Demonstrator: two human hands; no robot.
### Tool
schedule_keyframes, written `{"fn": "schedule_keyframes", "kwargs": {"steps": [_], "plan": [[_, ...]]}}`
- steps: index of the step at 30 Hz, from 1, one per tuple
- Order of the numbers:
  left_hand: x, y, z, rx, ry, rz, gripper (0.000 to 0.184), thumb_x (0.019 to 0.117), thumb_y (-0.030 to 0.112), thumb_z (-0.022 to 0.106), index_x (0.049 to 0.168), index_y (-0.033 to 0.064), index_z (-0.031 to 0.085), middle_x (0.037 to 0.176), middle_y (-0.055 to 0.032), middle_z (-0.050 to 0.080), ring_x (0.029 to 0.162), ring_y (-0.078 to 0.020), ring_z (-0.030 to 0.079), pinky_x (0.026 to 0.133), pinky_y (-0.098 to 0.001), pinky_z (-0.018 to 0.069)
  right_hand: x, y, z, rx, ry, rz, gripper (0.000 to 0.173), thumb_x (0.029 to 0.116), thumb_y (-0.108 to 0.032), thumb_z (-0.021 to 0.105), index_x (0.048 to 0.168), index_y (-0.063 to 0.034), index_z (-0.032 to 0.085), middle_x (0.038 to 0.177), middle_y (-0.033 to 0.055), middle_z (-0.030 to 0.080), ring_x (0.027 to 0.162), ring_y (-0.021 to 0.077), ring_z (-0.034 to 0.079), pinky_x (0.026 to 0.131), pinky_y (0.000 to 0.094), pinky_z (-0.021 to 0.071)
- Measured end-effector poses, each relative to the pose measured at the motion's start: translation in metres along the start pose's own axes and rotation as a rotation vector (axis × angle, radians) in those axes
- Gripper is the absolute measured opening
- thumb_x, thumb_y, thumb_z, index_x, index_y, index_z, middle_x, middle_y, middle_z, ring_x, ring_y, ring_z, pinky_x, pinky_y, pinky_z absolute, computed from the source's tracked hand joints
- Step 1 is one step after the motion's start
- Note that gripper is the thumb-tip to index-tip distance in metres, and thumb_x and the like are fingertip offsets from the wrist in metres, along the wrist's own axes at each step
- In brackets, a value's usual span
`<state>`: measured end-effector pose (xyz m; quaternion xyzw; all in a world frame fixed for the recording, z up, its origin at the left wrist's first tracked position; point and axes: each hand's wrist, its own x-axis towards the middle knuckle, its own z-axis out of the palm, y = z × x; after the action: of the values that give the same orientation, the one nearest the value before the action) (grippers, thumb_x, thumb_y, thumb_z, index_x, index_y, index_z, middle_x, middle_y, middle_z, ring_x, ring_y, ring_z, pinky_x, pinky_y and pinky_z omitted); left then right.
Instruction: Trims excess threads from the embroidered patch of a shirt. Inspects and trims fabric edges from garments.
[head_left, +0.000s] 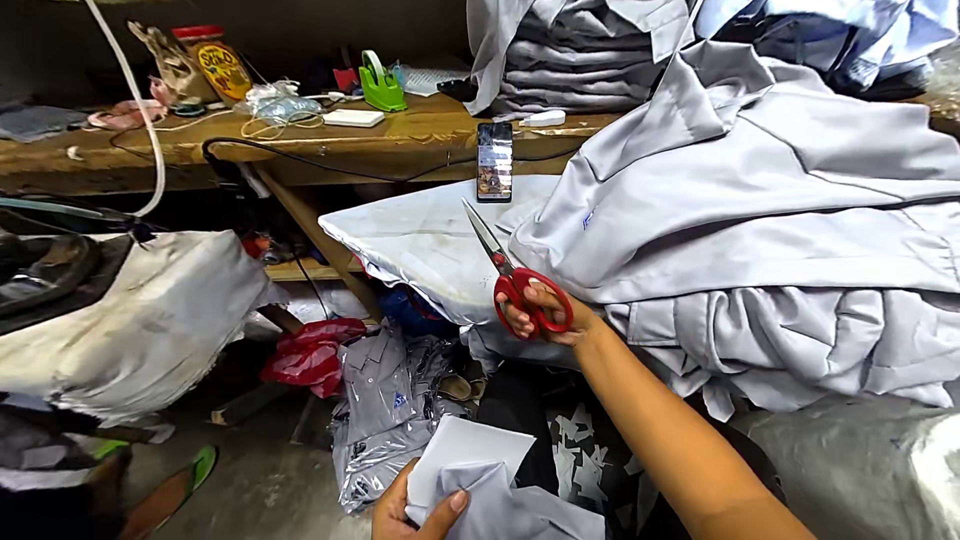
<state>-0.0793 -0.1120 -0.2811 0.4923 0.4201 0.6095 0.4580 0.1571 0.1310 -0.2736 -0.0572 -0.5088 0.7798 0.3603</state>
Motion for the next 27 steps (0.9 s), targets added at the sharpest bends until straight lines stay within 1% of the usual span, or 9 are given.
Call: {"fn": "schedule_keyframes", "kwargs": {"steps": [3,5,8,10,12,14,17,20,27], "plan": [[0.001,0.001,0.008,0.002,-0.013,-0.024,0.031,0.0828,-0.003,0.072,0.107,0.0162,0.071,0.093,0.0098,0.077,0.083,0.0001,0.072,0.077,-0.0202,0.061,0.019,-0.011,0.007,0.062,0.166,0.038,0.026,0.101,-0.039,0.055,0.105,-0.015,0.063,0.071,-0.0064,0.06,0.059,0.0032,0.059,0.057,0.0189,0.0533],[0.001,0.0,0.01,-0.007,-0.009,-0.042,0.032,0.0826,-0.007,0.069,0.108,0.0124,0.07,0.092,0.008,0.077,0.082,-0.0016,0.072,0.077,-0.0211,0.0612,0.032,-0.016,0.007,0.072,0.288,-0.004,0.015,0.1038,-0.028,0.051,0.104,-0.0165,0.061,0.073,-0.0057,0.061,0.062,0.0044,0.061,0.061,0.0211,0.0553],[0.004,-0.001,0.013,-0.013,0.004,-0.078,0.032,0.0822,-0.009,0.067,0.109,0.0094,0.068,0.092,0.0064,0.077,0.082,-0.0025,0.073,0.077,-0.0218,0.0615,0.03,-0.028,0.021,-0.204,0.376,-0.099,0.003,0.1015,-0.01,0.05,0.101,-0.0131,0.051,0.067,-0.006,0.056,0.057,0.0053,0.058,0.057,0.0229,0.0537],[0.009,-0.003,0.013,-0.006,0.003,-0.098,0.029,0.0828,-0.005,0.07,0.109,0.0082,0.069,0.092,0.0055,0.077,0.082,-0.0031,0.073,0.076,-0.0219,0.0615,-0.001,-0.029,0.039,-0.417,0.386,-0.115,0.011,0.0969,-0.022,0.06,0.094,-0.0133,0.054,0.061,-0.0067,0.053,0.05,0.004,0.053,0.051,0.021,0.0497],[0.016,-0.006,0.014,0.009,-0.007,-0.117,0.027,0.0824,0.003,0.074,0.109,0.008,0.07,0.092,0.0057,0.077,0.082,-0.0032,0.072,0.077,-0.022,0.0616,-0.051,-0.022,0.057,-0.541,0.411,-0.077,0.035,0.0917,-0.048,0.07,0.09,-0.0151,0.059,0.06,-0.0083,0.055,0.048,0.0015,0.053,0.048,0.0189,0.0485],[0.025,-0.009,0.018,0.01,-0.031,-0.14,0.026,0.0825,0.004,0.074,0.108,0.0071,0.069,0.091,0.0065,0.076,0.082,-0.0028,0.072,0.077,-0.0219,0.0615,-0.11,-0.013,0.073,-0.737,0.41,0.004,0.058,0.0855,-0.071,0.065,0.096,-0.0149,0.062,0.07,-0.0141,0.057,0.058,-0.005,0.052,0.054,0.015,0.0456],[0.039,-0.013,0.026,-0.011,-0.087,-0.177,0.027,0.0837,0.0,0.07,0.11,0.0047,0.067,0.092,0.0062,0.076,0.084,-0.0029,0.072,0.078,-0.0222,0.0612,-0.185,-0.001,0.084,-0.946,0.398,0.206,0.072,0.0847,-0.081,0.056,0.1,-0.011,0.064,0.074,-0.0134,0.054,0.063,-0.0091,0.047,0.057,0.0117,0.0411],[0.049,-0.018,0.036,-0.028,-0.143,-0.227,0.027,0.0855,-0.002,0.068,0.111,0.0041,0.065,0.092,0.0052,0.075,0.083,-0.0034,0.072,0.078,-0.0222,0.0612,-0.232,0.008,0.086,-0.955,0.405,0.354,0.074,0.083,-0.082,0.057,0.098,-0.0095,0.065,0.072,-0.0104,0.055,0.062,-0.0069,0.048,0.056,0.0136,0.0413],[0.056,-0.02,0.049,-0.017,-0.216,-0.283,0.024,0.0863,-0.001,0.069,0.109,0.0048,0.067,0.09,0.0036,0.075,0.082,-0.0042,0.072,0.078,-0.0226,0.061,-0.239,0.019,0.083,-0.906,0.281,0.394,0.073,0.0841,-0.082,0.056,0.094,-0.0093,0.063,0.07,-0.0091,0.052,0.06,-0.0058,0.045,0.054,0.0134,0.0377]]}}
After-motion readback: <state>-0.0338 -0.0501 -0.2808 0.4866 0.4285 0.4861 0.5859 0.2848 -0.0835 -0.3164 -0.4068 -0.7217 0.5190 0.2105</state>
